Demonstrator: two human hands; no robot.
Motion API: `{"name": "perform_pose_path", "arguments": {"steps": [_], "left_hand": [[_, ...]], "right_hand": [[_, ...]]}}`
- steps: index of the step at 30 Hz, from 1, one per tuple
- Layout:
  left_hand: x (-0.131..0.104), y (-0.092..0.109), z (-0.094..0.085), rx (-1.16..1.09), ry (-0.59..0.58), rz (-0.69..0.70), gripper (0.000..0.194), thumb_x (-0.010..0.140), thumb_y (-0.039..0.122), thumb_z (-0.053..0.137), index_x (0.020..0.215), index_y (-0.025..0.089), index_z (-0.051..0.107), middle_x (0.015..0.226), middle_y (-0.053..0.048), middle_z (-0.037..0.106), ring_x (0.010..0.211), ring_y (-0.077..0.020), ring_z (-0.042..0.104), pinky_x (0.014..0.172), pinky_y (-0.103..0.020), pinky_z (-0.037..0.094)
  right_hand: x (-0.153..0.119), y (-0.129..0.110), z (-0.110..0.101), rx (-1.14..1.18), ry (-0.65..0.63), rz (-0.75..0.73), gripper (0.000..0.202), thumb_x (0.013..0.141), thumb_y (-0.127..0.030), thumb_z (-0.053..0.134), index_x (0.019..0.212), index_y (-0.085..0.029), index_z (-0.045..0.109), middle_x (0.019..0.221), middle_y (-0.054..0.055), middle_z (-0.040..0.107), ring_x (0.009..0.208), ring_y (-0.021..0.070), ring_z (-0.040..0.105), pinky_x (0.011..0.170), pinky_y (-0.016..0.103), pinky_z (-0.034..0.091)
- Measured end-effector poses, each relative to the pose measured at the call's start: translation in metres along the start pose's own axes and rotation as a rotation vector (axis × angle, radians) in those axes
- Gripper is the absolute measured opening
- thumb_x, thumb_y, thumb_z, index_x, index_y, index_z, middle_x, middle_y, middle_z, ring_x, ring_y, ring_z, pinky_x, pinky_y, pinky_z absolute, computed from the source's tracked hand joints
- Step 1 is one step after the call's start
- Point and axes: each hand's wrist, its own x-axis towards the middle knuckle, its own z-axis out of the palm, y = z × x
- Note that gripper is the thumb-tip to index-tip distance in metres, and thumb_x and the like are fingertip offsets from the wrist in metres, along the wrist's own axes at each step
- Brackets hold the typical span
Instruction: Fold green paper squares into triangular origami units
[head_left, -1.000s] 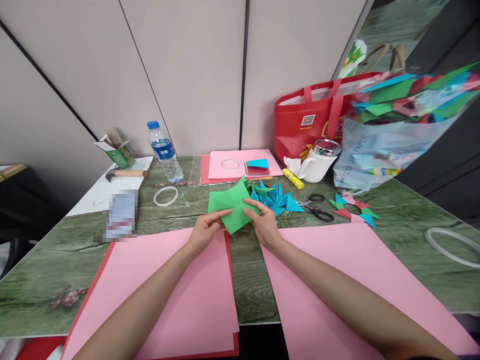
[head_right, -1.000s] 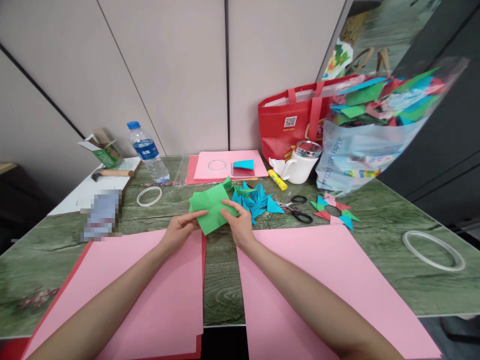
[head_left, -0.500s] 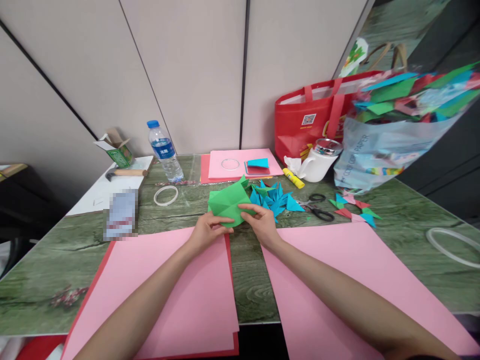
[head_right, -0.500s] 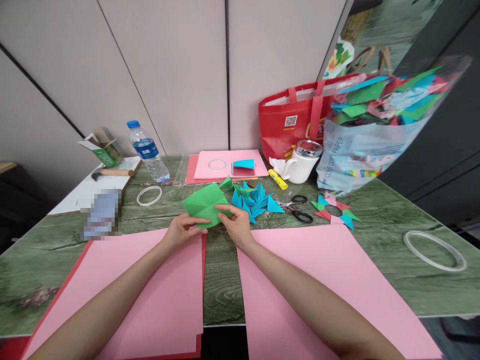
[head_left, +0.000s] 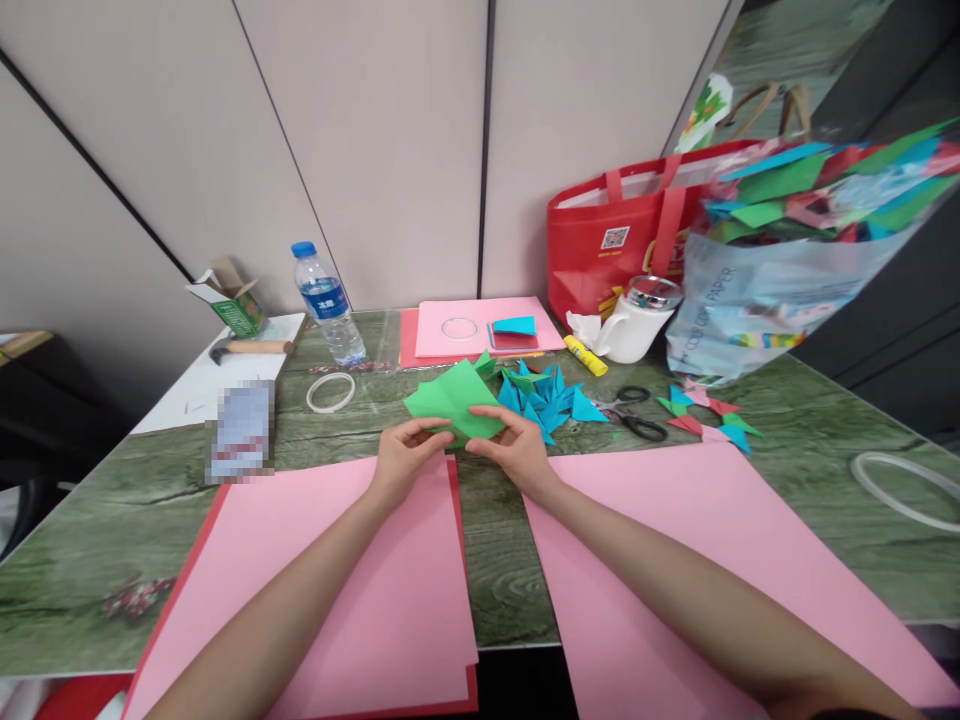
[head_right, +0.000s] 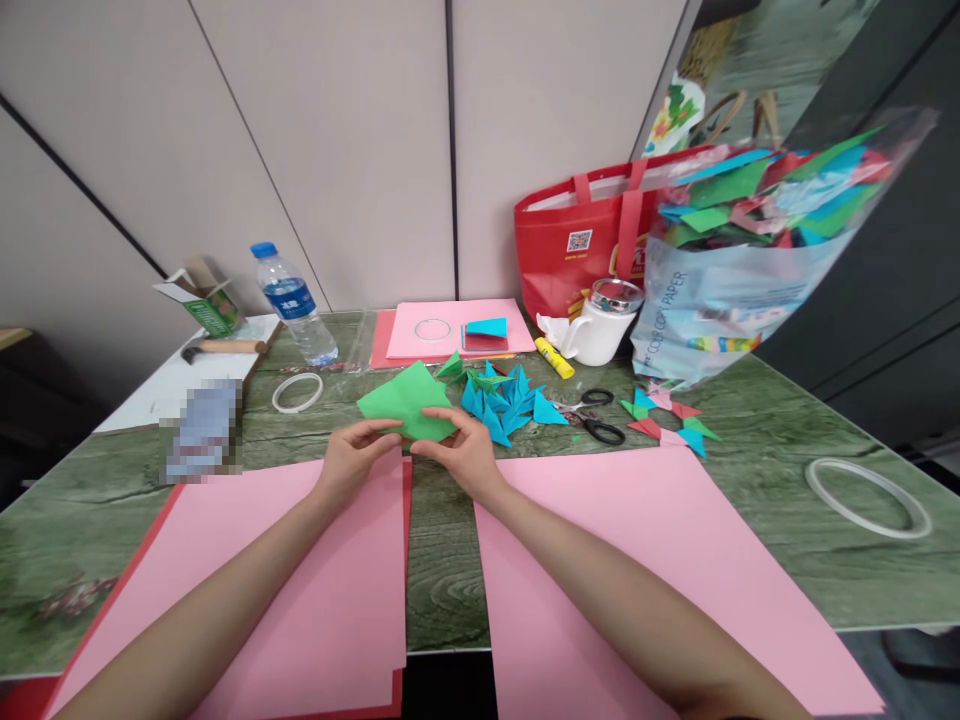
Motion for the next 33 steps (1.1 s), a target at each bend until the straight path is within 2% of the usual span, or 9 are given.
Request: {"name": "perform_pose_path", "arguments": {"steps": [4,7,9,11,14,17,21,27,33], "left_hand": [[-0.003,0.003,0.003,-0.093,-0.062,0.021,0.052,0.061,0.027,0.069,0.110,0.015,0.057,0.083,-0.005,0.068,0.074,-0.0172,0.062,0.069,-0.027,0.050],[-0.006,0.009,0.008,-0.240,-0.065,0.086,0.086,0.062,0.022,0.069,0.134,0.023,0.023,0.098,-0.006,0.065,0.085,-0.0174,0.061,0.076,-0.029,0.049],[-0.007,0.010,0.010,-0.309,-0.021,0.107,0.105,0.060,0.018,0.071,0.136,0.027,0.000,0.095,-0.006,0.066,0.080,-0.0166,0.063,0.073,-0.030,0.050],[-0.006,0.009,0.010,-0.363,0.023,0.091,0.113,0.057,0.015,0.073,0.135,0.029,-0.009,0.091,-0.004,0.067,0.075,-0.0159,0.064,0.070,-0.030,0.051],[-0.002,0.004,0.008,-0.416,-0.001,-0.014,0.090,0.056,0.017,0.074,0.131,0.021,0.026,0.087,-0.006,0.068,0.075,-0.0178,0.064,0.071,-0.033,0.052],[-0.001,-0.001,0.007,-0.451,-0.074,-0.134,0.046,0.055,0.021,0.074,0.098,0.011,0.058,0.085,-0.008,0.069,0.076,-0.0211,0.064,0.074,-0.037,0.051],[-0.002,-0.003,0.007,-0.494,-0.057,-0.174,0.034,0.054,0.020,0.075,0.084,0.011,0.062,0.080,-0.006,0.070,0.074,-0.0195,0.064,0.077,-0.039,0.051],[-0.003,-0.004,0.009,-0.474,-0.001,-0.161,0.031,0.053,0.020,0.075,0.080,0.011,0.063,0.076,-0.004,0.070,0.071,-0.0178,0.065,0.077,-0.037,0.051],[-0.002,-0.007,0.008,-0.474,0.017,-0.151,0.031,0.053,0.021,0.076,0.079,0.011,0.062,0.073,-0.003,0.069,0.069,-0.0163,0.065,0.076,-0.035,0.052]], "right_hand": [[-0.002,0.002,0.000,-0.077,0.068,0.027,0.033,0.056,-0.035,0.071,0.084,-0.020,0.061,0.066,-0.001,0.057,0.044,0.0086,0.039,0.040,0.022,0.029],[-0.004,0.003,0.001,-0.089,0.117,0.010,0.037,0.054,-0.036,0.072,0.084,-0.020,0.057,0.061,-0.003,0.053,0.041,0.0077,0.035,0.038,0.021,0.025],[-0.005,0.002,0.002,-0.097,0.129,-0.019,0.039,0.054,-0.037,0.072,0.085,-0.020,0.055,0.067,-0.002,0.054,0.044,0.0080,0.038,0.040,0.021,0.028],[-0.005,0.003,0.003,-0.087,0.140,-0.049,0.041,0.054,-0.037,0.072,0.086,-0.020,0.053,0.076,0.000,0.055,0.049,0.0091,0.042,0.044,0.022,0.033],[-0.004,0.005,0.003,-0.077,0.153,-0.077,0.043,0.053,-0.037,0.072,0.088,-0.020,0.052,0.081,0.001,0.054,0.054,0.0105,0.045,0.046,0.023,0.035],[-0.003,0.008,0.002,-0.119,0.143,-0.075,0.042,0.055,-0.037,0.071,0.087,-0.020,0.052,0.079,0.000,0.054,0.047,0.0084,0.040,0.042,0.023,0.032],[-0.003,0.011,0.002,-0.145,0.131,-0.051,0.043,0.055,-0.037,0.071,0.090,-0.020,0.052,0.082,0.001,0.055,0.045,0.0081,0.041,0.041,0.023,0.034],[0.000,0.013,0.004,0.071,0.108,0.001,0.074,0.050,-0.030,0.075,0.114,-0.022,0.037,0.094,0.005,0.057,0.081,0.0200,0.059,0.063,0.031,0.051],[-0.001,0.011,0.004,0.159,-0.021,0.184,0.050,0.053,-0.035,0.072,0.095,-0.020,0.049,0.079,0.000,0.062,0.055,0.0164,0.062,0.054,0.032,0.054]]}}
